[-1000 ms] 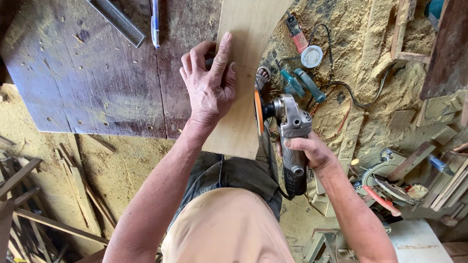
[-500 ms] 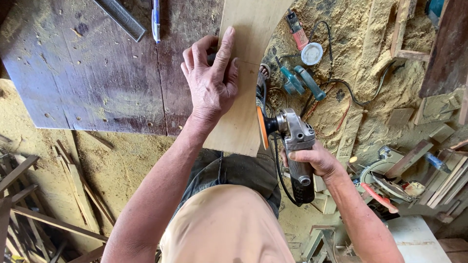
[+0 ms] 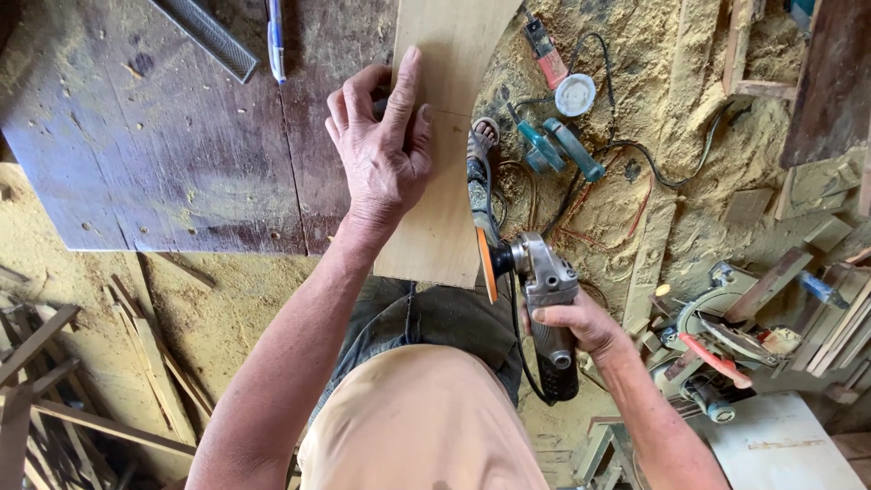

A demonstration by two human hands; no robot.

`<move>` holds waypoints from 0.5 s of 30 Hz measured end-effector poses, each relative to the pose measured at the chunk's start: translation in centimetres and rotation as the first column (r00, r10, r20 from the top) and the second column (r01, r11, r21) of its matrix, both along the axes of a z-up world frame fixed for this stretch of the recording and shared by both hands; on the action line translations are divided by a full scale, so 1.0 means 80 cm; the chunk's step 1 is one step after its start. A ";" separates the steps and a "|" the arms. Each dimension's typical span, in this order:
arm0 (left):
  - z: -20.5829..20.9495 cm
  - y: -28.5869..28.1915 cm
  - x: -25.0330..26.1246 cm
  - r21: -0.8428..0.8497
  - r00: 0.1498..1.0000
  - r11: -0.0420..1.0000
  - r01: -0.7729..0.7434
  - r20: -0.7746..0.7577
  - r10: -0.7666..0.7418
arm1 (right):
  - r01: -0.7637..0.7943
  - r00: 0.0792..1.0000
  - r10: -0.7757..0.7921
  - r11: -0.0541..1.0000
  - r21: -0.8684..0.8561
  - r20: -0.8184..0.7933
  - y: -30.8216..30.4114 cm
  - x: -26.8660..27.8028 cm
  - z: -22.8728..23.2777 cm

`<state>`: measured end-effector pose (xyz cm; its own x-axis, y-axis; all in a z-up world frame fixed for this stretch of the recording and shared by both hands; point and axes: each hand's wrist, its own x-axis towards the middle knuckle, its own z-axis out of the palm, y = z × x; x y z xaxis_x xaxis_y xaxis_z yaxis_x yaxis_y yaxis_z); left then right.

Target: Sanding the edges of a curved wooden board using an angle grinder with a sanding disc

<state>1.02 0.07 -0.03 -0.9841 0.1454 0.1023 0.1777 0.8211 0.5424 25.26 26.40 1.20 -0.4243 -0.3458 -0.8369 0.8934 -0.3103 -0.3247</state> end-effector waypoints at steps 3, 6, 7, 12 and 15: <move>-0.006 0.000 0.001 0.003 1.000 1.000 -0.003 -0.021 0.003 | 0.016 1.000 -0.016 1.000 0.007 0.013 -0.006 0.004 -0.003; -0.005 0.001 0.000 0.010 0.999 1.000 -0.003 -0.035 0.003 | -0.003 1.000 0.002 1.000 -0.004 -0.010 -0.009 -0.026 0.004; -0.005 0.000 0.000 0.008 0.999 1.000 -0.002 -0.037 0.002 | -0.002 1.000 0.002 1.000 -0.006 -0.011 -0.007 -0.034 0.002; -0.005 -0.001 0.000 -0.011 1.000 1.000 0.009 -0.026 -0.009 | -0.079 0.989 0.081 0.997 0.023 -0.120 -0.005 -0.069 0.000; 0.000 0.001 -0.001 0.009 0.999 1.000 0.006 -0.031 -0.006 | -0.042 0.991 0.040 0.999 -0.014 -0.130 -0.007 -0.081 0.002</move>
<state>0.93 0.14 -0.05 -0.9795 0.1504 0.1343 0.1997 0.8151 0.5438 18.80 25.83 1.35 -0.5139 -0.3784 -0.7698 0.8563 -0.2808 -0.4336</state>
